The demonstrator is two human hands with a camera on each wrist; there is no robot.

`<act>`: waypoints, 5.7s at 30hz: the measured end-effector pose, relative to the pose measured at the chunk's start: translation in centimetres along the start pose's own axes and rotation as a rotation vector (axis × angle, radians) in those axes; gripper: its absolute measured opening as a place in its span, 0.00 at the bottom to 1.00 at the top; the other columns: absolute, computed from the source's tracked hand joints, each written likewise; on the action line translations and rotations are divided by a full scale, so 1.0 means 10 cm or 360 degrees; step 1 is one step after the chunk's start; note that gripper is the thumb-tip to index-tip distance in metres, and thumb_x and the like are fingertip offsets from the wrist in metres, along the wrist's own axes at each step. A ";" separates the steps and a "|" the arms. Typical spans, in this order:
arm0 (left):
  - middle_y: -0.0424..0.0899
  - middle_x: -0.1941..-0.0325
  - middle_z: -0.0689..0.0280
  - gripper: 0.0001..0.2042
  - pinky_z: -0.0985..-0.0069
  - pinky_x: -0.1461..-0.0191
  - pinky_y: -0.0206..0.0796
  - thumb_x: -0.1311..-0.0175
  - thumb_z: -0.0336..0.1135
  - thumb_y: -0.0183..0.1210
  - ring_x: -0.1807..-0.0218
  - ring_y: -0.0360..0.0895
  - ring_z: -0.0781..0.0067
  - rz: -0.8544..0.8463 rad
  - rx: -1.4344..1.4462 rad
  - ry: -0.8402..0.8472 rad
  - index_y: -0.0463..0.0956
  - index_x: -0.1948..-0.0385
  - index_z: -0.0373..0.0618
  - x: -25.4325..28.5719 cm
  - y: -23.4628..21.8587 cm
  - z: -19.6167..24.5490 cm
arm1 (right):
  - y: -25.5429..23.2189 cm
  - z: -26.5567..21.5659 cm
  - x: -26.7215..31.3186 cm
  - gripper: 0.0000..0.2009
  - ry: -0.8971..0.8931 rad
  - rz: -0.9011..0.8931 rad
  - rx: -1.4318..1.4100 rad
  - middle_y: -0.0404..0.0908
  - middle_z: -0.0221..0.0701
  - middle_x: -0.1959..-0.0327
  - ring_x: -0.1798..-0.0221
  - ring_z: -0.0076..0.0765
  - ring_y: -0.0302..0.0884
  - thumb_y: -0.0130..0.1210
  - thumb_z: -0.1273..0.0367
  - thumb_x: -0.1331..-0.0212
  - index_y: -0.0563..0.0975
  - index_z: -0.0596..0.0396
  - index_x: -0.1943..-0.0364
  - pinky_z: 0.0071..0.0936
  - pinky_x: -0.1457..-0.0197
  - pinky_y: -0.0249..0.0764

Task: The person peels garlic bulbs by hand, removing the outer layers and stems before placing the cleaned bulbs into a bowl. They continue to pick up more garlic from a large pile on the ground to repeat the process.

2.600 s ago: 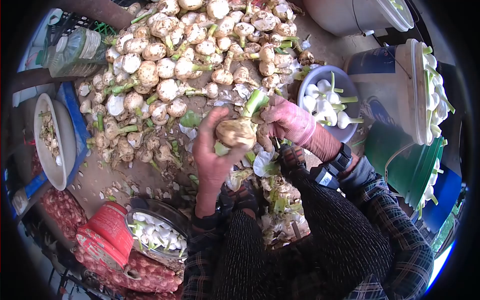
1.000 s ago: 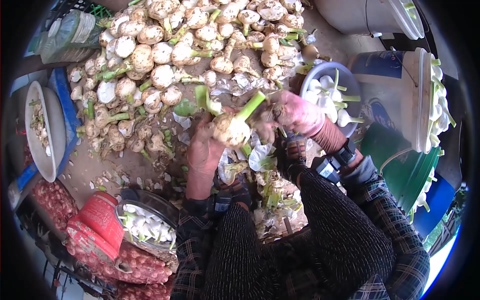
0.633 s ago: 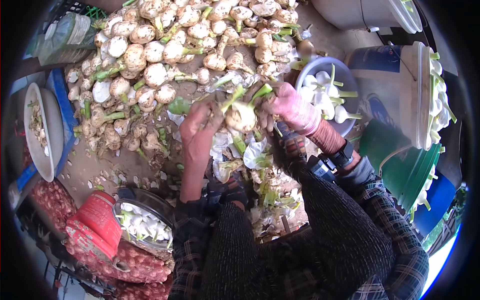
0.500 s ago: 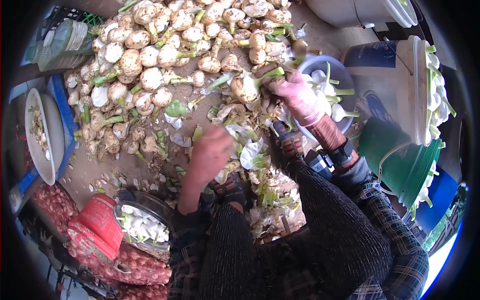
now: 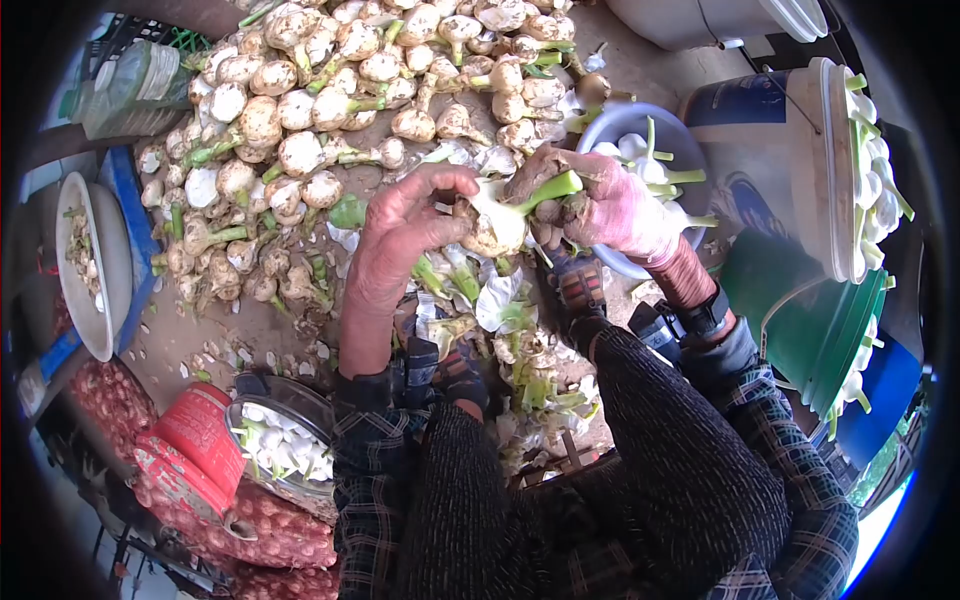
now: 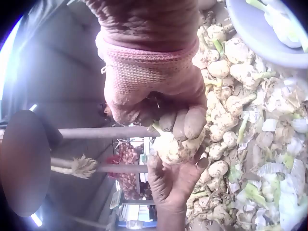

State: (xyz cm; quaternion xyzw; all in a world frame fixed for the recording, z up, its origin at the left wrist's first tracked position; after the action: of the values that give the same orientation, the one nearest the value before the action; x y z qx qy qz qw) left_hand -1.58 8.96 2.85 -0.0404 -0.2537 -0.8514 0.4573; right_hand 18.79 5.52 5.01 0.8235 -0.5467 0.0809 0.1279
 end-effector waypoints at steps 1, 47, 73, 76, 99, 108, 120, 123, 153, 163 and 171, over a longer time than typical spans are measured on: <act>0.72 0.58 0.64 0.12 0.79 0.54 0.64 0.56 0.23 0.54 0.58 0.69 0.77 -0.0062 -0.0066 0.0039 0.74 0.66 0.40 -0.01 0.01 0.01 | 0.01 -0.02 -0.02 0.21 -0.0002 0.0003 -0.0001 0.78 0.32 0.76 0.75 0.29 0.75 0.57 0.72 0.57 0.71 0.60 0.55 0.22 0.69 0.71; 0.74 0.60 0.60 0.23 0.81 0.65 0.68 0.55 0.21 0.48 0.65 0.73 0.79 0.0426 -0.0445 -0.0100 0.65 0.50 0.37 -0.12 0.14 -0.13 | 0.02 -0.05 -0.16 0.17 -0.0118 0.0364 0.1158 0.75 0.41 0.61 0.63 0.39 0.75 0.57 0.67 0.59 0.75 0.60 0.62 0.32 0.64 0.71; 0.70 0.56 0.59 0.14 0.71 0.56 0.66 0.65 0.20 0.61 0.56 0.73 0.62 0.0375 -0.1496 0.0641 0.74 0.71 0.42 -0.12 0.35 0.00 | 0.00 0.00 -0.07 0.16 0.0378 0.0678 0.0473 0.74 0.29 0.83 0.79 0.16 0.69 0.56 0.65 0.52 0.74 0.56 0.58 0.20 0.75 0.68; 0.70 0.56 0.58 0.15 0.71 0.56 0.66 0.65 0.20 0.62 0.57 0.73 0.61 0.0402 -0.1373 0.0684 0.74 0.71 0.43 -0.11 0.33 -0.08 | -0.01 0.08 -0.08 0.15 0.0303 0.0703 0.0426 0.75 0.30 0.82 0.77 0.16 0.71 0.55 0.65 0.53 0.74 0.56 0.59 0.19 0.74 0.69; 0.74 0.79 0.70 0.15 0.87 0.76 0.60 0.52 0.17 0.50 0.79 0.69 0.86 0.0992 -0.0855 0.0352 0.71 0.61 0.39 -0.03 0.23 -0.31 | 0.12 0.04 -0.13 0.09 0.0258 0.0817 0.0333 0.74 0.31 0.81 0.77 0.16 0.67 0.53 0.71 0.51 0.75 0.57 0.64 0.19 0.72 0.67; 0.72 0.83 0.72 0.14 0.83 0.77 0.59 0.58 0.19 0.58 0.81 0.66 0.84 0.1087 -0.1565 0.0467 0.72 0.65 0.38 -0.17 0.36 -0.26 | 0.22 0.18 -0.17 0.11 0.0073 0.0854 0.0463 0.74 0.38 0.77 0.74 0.22 0.70 0.54 0.71 0.54 0.73 0.60 0.64 0.23 0.70 0.69; 0.72 0.86 0.69 0.09 0.83 0.78 0.58 0.59 0.20 0.53 0.82 0.65 0.84 0.1196 -0.1798 0.0315 0.75 0.73 0.41 -0.02 -0.36 -0.69 | -0.15 0.56 -0.13 0.16 0.0301 0.0515 -0.1316 0.74 0.44 0.75 0.72 0.43 0.75 0.40 0.62 0.40 0.66 0.65 0.60 0.32 0.67 0.75; 0.75 0.82 0.65 0.07 0.80 0.79 0.61 0.57 0.24 0.55 0.82 0.69 0.78 0.1050 -0.2047 -0.0112 0.76 0.74 0.40 0.11 -0.65 -0.73 | -0.28 0.57 -0.09 0.16 0.0432 0.0442 -0.1740 0.74 0.44 0.77 0.77 0.46 0.75 0.38 0.58 0.40 0.65 0.60 0.63 0.39 0.70 0.76; 0.72 0.58 0.57 0.33 0.67 0.53 0.65 0.65 0.42 0.70 0.56 0.71 0.58 0.0274 -0.1373 0.0656 0.66 0.54 0.39 -0.51 0.40 -0.17 | -0.25 0.44 -0.14 0.09 0.0320 0.0581 -0.1566 0.73 0.35 0.81 0.85 0.30 0.71 0.47 0.73 0.44 0.69 0.69 0.67 0.24 0.84 0.70; 0.73 0.58 0.60 0.31 0.74 0.54 0.67 0.62 0.41 0.70 0.58 0.73 0.69 0.0397 -0.0556 0.0357 0.66 0.55 0.35 -0.31 0.29 -0.37 | -0.16 0.39 -0.06 0.08 0.0368 0.0512 -0.1385 0.73 0.34 0.83 0.84 0.28 0.71 0.50 0.73 0.51 0.71 0.67 0.73 0.21 0.80 0.69; 0.78 0.63 0.58 0.26 0.71 0.54 0.70 0.45 0.50 0.54 0.59 0.76 0.69 0.0356 0.0680 -0.0194 0.69 0.57 0.32 -0.09 0.09 -0.66 | -0.10 0.17 -0.04 0.06 0.0316 0.0505 0.0477 0.74 0.31 0.76 0.75 0.35 0.72 0.52 0.69 0.53 0.73 0.59 0.76 0.28 0.72 0.68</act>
State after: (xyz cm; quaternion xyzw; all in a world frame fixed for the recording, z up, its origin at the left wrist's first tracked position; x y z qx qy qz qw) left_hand 0.71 6.19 -2.77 -0.0219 -0.4489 -0.7186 0.5307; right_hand 19.60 5.73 3.20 0.7251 -0.6359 0.2607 0.0430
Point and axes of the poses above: each hand's wrist, its own x-axis away from the middle knuckle, its own y-axis out of the palm, z = x × y, the point moved 2 cm from there along -x, towards the middle knuckle
